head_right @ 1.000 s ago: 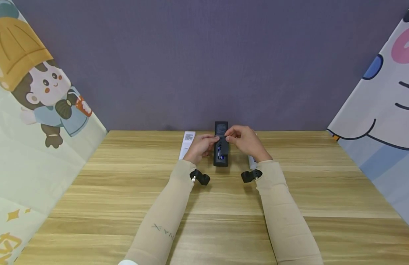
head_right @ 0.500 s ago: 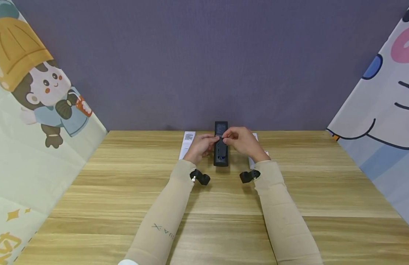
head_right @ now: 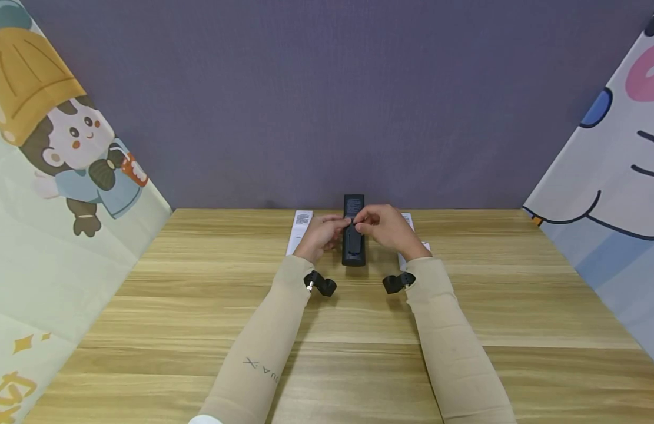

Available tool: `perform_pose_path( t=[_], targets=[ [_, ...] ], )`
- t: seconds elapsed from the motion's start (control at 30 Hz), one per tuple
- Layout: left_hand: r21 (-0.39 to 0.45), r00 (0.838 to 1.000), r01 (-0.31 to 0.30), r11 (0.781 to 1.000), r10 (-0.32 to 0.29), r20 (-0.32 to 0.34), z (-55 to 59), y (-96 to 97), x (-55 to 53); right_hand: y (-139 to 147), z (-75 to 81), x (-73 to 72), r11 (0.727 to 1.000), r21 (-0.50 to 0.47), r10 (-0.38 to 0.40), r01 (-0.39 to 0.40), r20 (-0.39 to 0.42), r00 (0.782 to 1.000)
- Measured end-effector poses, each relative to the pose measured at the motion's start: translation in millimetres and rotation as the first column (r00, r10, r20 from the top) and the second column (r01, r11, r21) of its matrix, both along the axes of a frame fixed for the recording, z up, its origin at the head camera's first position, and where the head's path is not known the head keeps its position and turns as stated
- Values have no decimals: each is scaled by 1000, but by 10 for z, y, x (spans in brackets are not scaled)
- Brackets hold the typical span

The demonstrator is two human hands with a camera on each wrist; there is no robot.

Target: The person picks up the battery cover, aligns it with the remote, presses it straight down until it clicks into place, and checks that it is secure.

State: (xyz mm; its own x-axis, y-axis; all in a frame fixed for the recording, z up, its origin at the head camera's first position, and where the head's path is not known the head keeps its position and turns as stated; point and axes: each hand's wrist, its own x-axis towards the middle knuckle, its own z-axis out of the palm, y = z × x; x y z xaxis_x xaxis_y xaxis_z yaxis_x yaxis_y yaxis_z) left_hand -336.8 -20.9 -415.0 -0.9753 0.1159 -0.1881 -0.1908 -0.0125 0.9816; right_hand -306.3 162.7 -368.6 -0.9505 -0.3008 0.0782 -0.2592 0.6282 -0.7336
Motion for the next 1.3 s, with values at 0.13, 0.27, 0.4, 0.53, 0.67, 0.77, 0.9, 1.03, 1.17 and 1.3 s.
perform_pose_path(
  t=[0.13,0.27,0.4,0.53,0.67,0.77,0.9,1.03,1.17,1.3],
  targets=[
    [0,1000,-1,1000,1,-1,4,-1,-6,3,-8,-5,1000,-2,10,-10,4,1000],
    [0,1000,1,1000,-1,1,11,-5,-2,3,-14,-9,1000,-1,16,-16,1,1000],
    [5,1000,0,1000,0,3,15,-6,4,1,-21,-16,1000,1,16,-16,-4,1000],
    [-2,1000,-4,1000,4,-2,13,-7,9,-3,-20,-16,1000,0,19,-19,1,1000],
    [-13,1000,1,1000,-1,-5,8,-11,14,-4,-19,-19,1000,-7,25,-25,5,1000],
    [-15,1000,2,1000,-2,-3,5,-12,12,0,-24,-26,999,-14,31,-31,9,999],
    [-14,1000,5,1000,-5,1,9,-15,11,-2,-29,-28,999,-13,38,-38,7,999],
    [-10,1000,5,1000,-5,3,11,-12,10,-3,-33,-28,999,-8,43,-43,-1,999],
    [-5,1000,0,1000,0,-1,0,-4,-3,-8,-29,-25,999,-12,44,-44,4,999],
    [-3,1000,-9,1000,9,-1,-1,6,-1,-16,-31,-28,999,-14,48,-48,5,999]
  ],
)
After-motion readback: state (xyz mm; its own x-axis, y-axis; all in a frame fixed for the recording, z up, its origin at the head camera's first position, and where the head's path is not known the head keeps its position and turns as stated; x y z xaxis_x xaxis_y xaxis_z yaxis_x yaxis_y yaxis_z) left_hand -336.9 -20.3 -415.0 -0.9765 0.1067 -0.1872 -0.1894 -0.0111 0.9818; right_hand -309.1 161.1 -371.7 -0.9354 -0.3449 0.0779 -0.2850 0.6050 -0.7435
